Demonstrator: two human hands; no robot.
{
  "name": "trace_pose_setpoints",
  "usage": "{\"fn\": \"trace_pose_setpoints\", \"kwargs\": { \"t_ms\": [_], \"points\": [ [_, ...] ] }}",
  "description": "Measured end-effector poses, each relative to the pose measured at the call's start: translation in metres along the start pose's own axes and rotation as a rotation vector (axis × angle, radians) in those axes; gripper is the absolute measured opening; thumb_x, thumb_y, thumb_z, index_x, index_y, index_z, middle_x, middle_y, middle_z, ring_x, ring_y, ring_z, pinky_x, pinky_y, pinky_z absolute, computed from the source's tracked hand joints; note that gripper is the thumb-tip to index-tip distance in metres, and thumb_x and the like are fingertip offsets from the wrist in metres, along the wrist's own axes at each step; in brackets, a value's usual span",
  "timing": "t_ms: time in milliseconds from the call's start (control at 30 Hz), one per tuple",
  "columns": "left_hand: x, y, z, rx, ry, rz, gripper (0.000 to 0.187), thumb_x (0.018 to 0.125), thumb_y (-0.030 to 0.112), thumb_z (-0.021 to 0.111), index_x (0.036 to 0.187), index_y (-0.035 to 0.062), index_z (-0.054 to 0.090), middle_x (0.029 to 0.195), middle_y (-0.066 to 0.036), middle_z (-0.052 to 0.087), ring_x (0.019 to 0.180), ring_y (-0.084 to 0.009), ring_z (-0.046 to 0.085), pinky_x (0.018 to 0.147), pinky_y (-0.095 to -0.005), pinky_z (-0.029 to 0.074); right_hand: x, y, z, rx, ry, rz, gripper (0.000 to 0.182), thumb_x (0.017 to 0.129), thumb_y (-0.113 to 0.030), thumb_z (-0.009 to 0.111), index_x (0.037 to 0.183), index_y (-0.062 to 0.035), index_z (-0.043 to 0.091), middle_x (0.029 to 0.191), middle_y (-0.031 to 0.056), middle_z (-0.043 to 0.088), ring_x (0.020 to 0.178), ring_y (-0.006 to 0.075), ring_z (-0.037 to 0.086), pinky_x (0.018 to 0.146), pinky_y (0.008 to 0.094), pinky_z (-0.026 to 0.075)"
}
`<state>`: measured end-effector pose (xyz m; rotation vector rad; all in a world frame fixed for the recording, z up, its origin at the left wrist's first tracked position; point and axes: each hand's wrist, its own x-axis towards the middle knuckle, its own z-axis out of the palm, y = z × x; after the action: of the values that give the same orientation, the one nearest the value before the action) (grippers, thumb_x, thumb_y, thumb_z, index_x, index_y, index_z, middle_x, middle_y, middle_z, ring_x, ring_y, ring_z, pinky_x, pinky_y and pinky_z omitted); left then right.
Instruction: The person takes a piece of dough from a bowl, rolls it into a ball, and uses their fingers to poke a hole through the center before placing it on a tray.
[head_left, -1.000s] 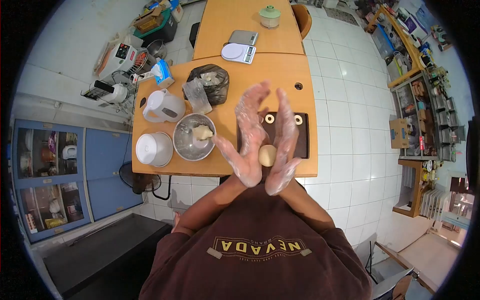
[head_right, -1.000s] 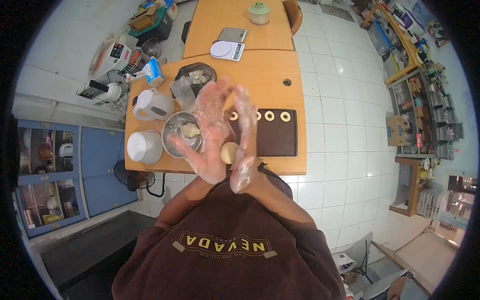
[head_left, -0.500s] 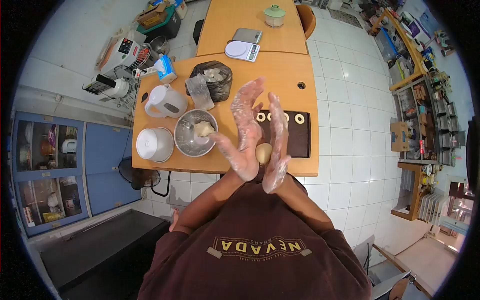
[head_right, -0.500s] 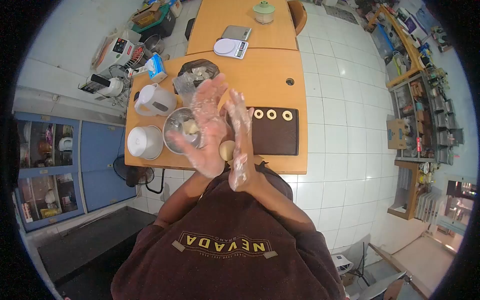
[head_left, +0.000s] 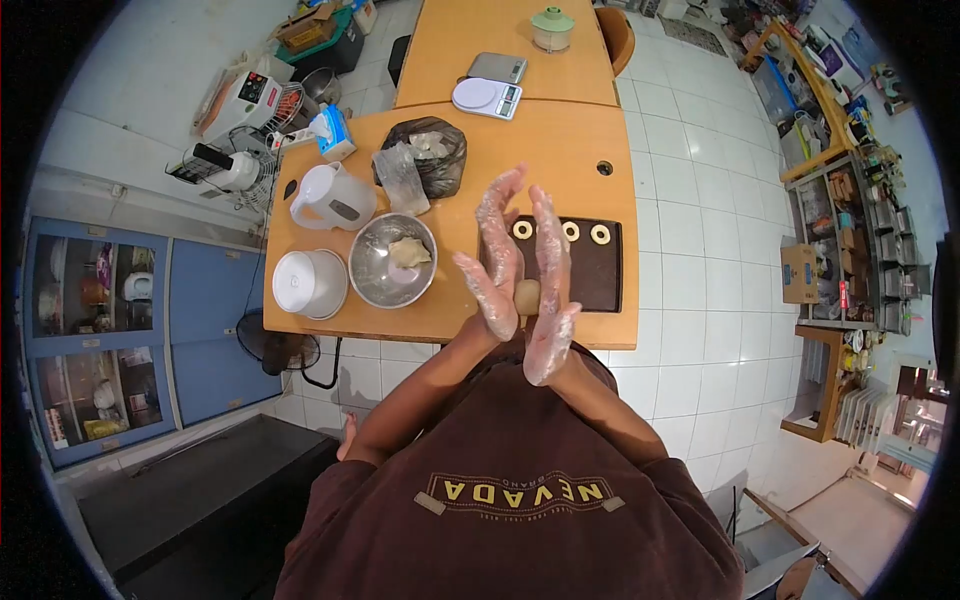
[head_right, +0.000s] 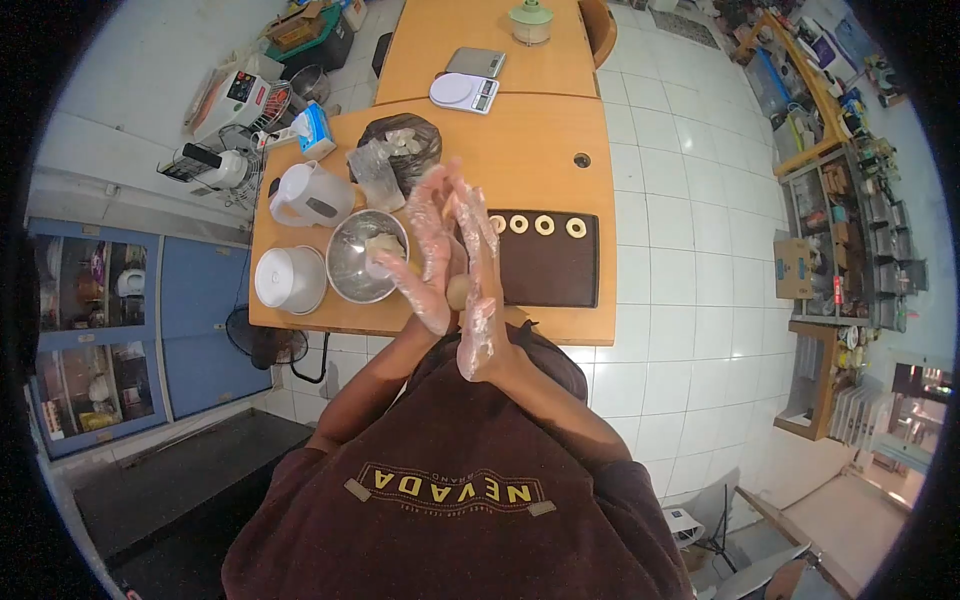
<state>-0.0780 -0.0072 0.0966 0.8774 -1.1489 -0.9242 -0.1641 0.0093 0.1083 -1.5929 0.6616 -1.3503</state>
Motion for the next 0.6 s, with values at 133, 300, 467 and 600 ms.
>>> {"fn": "trace_pose_setpoints", "kwargs": {
  "t_ms": [133, 300, 467, 600],
  "points": [
    [-0.020, 0.002, 0.011, -0.011, -0.067, -0.067, 0.119, 0.085, 0.092, -0.006, 0.163, 0.0052, 0.017, 0.166, -0.017, 0.025, 0.154, -0.0313, 0.023, 0.123, -0.0497, 0.016, 0.021, -0.010, 0.000, 0.209, 0.218, 0.015, 0.104, 0.098, -0.078, 0.005, 0.163, 0.0034, 0.013, 0.170, 0.0236, 0.016, 0.159, 0.0372, 0.010, 0.127, 0.0504, 0.008],
    [-0.001, 0.025, 0.013, -0.263, 0.046, -0.062, 0.115, 0.087, 0.092, 0.001, 0.163, 0.0067, 0.020, 0.164, -0.017, 0.030, 0.154, -0.0304, 0.025, 0.123, -0.0483, 0.016, 0.005, 0.011, 0.000, 0.123, 0.102, -0.026, 0.102, 0.100, -0.076, 0.005, 0.163, 0.0033, 0.013, 0.170, 0.0236, 0.015, 0.159, 0.0361, 0.010, 0.127, 0.0505, 0.008],
    [-0.005, -0.013, -0.003, 0.005, -0.047, -0.036, 0.115, 0.087, 0.092, 0.001, 0.163, 0.0068, 0.018, 0.166, -0.016, 0.025, 0.155, -0.0305, 0.022, 0.124, -0.0475, 0.013, 0.006, 0.002, 0.000, 0.163, 0.059, 0.037, 0.104, 0.098, -0.078, 0.005, 0.163, 0.0032, 0.014, 0.170, 0.0230, 0.014, 0.160, 0.0349, 0.008, 0.128, 0.0500, 0.005],
    [-0.021, -0.013, 0.009, -0.010, -0.123, -0.042, 0.118, 0.084, 0.093, -0.004, 0.163, 0.0060, 0.016, 0.167, -0.017, 0.022, 0.156, -0.0310, 0.020, 0.124, -0.0487, 0.015, 0.024, 0.002, -0.012, 0.181, 0.221, 0.095, 0.103, 0.099, -0.078, 0.008, 0.164, 0.0008, 0.015, 0.171, 0.0202, 0.016, 0.159, 0.0346, 0.014, 0.127, 0.0497, 0.009]
  ]
}}
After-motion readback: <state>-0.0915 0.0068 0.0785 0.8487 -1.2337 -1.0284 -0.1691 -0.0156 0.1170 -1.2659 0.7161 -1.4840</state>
